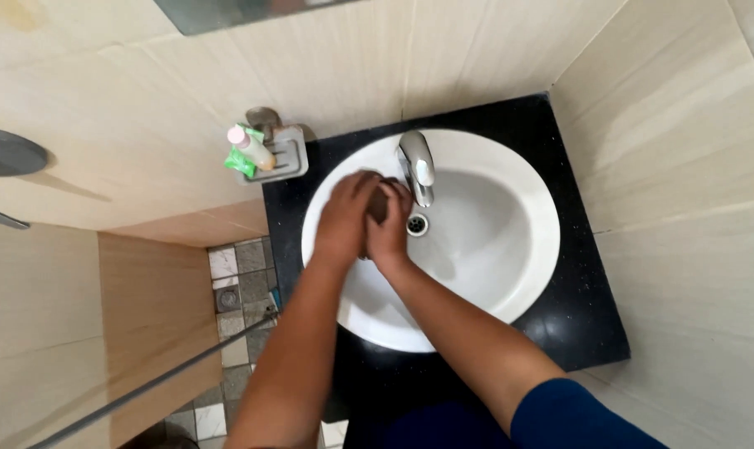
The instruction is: Cleaning a bathroom sink and the surrounding countertop with a cloth.
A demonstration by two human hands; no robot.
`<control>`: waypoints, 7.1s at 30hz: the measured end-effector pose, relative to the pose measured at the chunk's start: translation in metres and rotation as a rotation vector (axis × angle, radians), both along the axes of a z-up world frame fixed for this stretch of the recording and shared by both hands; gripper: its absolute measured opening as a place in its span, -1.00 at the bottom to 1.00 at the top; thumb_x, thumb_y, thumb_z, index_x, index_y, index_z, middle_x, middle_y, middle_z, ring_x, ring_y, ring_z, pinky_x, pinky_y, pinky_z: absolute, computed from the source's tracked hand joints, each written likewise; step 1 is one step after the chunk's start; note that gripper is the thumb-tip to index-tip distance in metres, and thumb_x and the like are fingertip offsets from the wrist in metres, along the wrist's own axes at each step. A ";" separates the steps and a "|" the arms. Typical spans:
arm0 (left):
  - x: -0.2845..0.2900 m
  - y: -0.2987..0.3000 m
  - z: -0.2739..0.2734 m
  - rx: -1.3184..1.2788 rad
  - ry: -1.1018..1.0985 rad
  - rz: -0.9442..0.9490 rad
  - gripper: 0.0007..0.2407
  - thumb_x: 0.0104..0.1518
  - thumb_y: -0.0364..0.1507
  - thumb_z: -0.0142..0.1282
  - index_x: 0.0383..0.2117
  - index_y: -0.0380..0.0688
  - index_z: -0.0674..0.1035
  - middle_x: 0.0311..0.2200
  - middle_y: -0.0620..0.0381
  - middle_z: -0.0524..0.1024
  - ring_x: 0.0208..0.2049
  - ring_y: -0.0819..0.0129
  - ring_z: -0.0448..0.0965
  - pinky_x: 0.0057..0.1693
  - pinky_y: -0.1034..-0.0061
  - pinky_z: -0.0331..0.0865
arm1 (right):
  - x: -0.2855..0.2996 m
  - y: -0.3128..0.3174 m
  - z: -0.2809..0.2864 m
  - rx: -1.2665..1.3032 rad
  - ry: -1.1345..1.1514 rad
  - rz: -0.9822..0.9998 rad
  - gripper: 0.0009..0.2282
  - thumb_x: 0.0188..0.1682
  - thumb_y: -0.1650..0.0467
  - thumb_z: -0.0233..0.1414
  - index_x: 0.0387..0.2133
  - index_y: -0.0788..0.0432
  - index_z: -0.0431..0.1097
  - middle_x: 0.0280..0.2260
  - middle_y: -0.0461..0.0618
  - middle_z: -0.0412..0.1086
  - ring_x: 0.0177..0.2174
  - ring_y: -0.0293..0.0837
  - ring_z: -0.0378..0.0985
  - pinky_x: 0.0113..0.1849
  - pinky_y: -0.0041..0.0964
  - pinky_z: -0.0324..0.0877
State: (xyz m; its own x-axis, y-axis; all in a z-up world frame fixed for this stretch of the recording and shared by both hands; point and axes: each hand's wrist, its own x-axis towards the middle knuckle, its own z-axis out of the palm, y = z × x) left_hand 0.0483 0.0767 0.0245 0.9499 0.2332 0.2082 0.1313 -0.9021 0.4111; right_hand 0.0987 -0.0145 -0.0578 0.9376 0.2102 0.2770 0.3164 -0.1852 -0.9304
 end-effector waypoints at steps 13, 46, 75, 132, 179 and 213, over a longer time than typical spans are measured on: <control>-0.062 -0.070 -0.054 0.292 0.683 -0.030 -0.79 0.20 -0.41 -0.07 -0.11 -0.04 0.57 -0.11 0.08 0.46 0.01 0.07 0.38 0.03 0.22 0.26 | -0.014 -0.095 -0.038 -0.585 0.258 0.891 -0.46 -0.35 0.32 0.33 -0.04 0.13 0.37 0.08 0.05 0.24 0.09 0.14 0.40 0.10 0.00 0.37; -0.022 -0.144 -0.019 -0.649 0.000 0.147 -0.74 0.17 -0.45 0.05 0.00 -0.02 0.54 -0.02 0.11 0.44 0.19 0.04 0.33 0.34 0.17 0.21 | 0.221 -0.038 0.019 -0.574 0.064 0.273 -0.56 -0.13 0.47 0.16 0.08 -0.06 0.41 0.07 0.03 0.25 0.12 0.19 0.32 0.07 0.18 0.36; 0.020 -0.095 0.025 -1.239 -0.174 0.700 -0.64 0.15 -0.46 -0.03 0.12 0.00 0.49 0.01 0.08 0.55 0.03 0.28 0.54 0.15 0.37 0.42 | 0.160 -0.006 0.153 -0.732 -0.102 0.513 -0.47 -0.27 0.37 0.30 0.06 0.08 0.45 0.04 0.12 0.25 0.01 0.35 0.44 0.03 0.11 0.45; 0.020 -0.107 0.066 -1.432 -0.264 0.541 -0.55 0.16 -0.60 -0.19 0.15 0.03 0.59 0.05 -0.02 0.61 0.14 0.22 0.54 0.28 0.25 0.39 | 0.044 -0.101 0.101 -0.174 0.051 0.090 -0.56 -0.17 0.44 0.30 -0.04 0.04 0.28 0.09 0.01 0.13 0.15 0.17 0.31 0.15 0.16 0.25; 0.066 -0.028 0.079 -0.512 -0.030 -0.006 -0.42 0.07 -0.62 -0.06 0.34 -0.20 0.21 0.27 -0.30 0.24 0.32 -0.29 0.22 0.33 -0.15 0.21 | 0.118 -0.040 0.181 -0.947 -0.116 0.464 -0.56 -0.13 0.37 0.25 0.06 0.07 0.36 0.11 0.10 0.20 0.06 0.34 0.37 0.01 0.12 0.45; 0.071 -0.037 0.079 -0.615 -0.027 0.080 -0.48 0.21 -0.60 -0.17 0.38 -0.31 0.19 0.31 -0.35 0.22 0.38 -0.20 0.17 0.47 0.06 0.07 | 0.132 -0.041 0.200 -0.919 -0.038 0.432 -0.63 -0.10 0.24 0.19 -0.04 0.11 0.46 -0.03 0.18 0.37 -0.01 0.28 0.49 -0.01 0.10 0.45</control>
State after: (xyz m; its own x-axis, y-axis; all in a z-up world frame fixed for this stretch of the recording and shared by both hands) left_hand 0.1190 0.0398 0.1034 0.9208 0.3883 0.0368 0.1710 -0.4868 0.8566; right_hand 0.2305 -0.0558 0.1419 0.7246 0.6759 -0.1346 0.5524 -0.6864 -0.4729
